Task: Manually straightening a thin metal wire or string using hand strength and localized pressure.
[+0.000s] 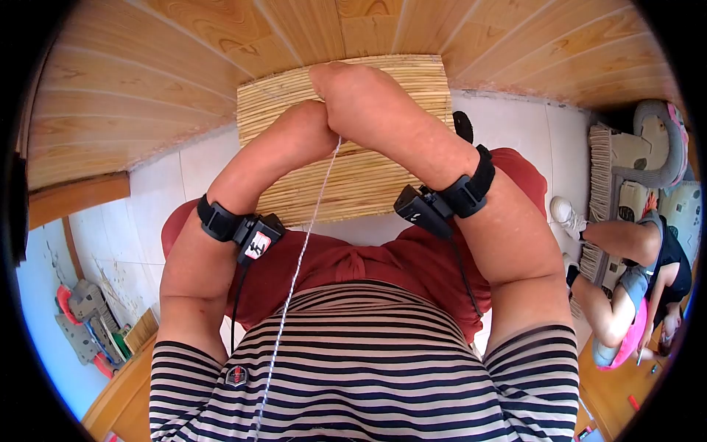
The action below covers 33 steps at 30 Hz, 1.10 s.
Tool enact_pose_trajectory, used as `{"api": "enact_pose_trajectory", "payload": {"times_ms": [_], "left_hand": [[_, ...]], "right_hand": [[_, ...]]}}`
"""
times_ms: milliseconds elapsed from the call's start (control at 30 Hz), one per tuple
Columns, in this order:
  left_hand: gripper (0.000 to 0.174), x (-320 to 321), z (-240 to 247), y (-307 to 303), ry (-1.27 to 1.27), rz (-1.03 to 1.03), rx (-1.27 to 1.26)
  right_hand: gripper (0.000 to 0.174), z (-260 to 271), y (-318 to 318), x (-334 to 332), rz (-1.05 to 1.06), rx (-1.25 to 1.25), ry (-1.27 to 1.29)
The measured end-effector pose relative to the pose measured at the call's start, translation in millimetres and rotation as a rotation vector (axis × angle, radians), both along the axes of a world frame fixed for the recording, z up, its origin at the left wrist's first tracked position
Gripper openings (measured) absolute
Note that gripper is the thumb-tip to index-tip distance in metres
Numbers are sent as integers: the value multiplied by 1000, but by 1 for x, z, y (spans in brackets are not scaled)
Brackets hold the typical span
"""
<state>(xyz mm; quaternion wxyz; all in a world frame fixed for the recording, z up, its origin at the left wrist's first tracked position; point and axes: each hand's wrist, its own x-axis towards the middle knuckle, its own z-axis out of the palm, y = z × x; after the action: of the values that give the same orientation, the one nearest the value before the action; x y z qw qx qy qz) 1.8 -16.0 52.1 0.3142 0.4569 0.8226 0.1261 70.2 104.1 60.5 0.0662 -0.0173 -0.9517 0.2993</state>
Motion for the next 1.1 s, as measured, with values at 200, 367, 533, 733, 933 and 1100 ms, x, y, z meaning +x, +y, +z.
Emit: {"api": "enact_pose_trajectory", "payload": {"times_ms": [200,367,533,733,933,1100], "left_hand": [[27,0,-1,1,52,13,37],[28,-1,4,0,77,-18,66],[26,-1,16,-3,52,58,66],[26,-7,20,-6,85,50,92],[27,-7,26,-10,86,24,122],[29,-7,25,-11,109,11,121]], "right_hand": [[6,5,3,1,9,-15,-20],[8,5,5,0,-3,-6,23],[10,6,6,-1,-19,-49,20],[11,6,6,-2,-33,-135,72],[10,8,3,-4,-28,-208,60],[11,6,2,-4,-14,-161,82]]}}
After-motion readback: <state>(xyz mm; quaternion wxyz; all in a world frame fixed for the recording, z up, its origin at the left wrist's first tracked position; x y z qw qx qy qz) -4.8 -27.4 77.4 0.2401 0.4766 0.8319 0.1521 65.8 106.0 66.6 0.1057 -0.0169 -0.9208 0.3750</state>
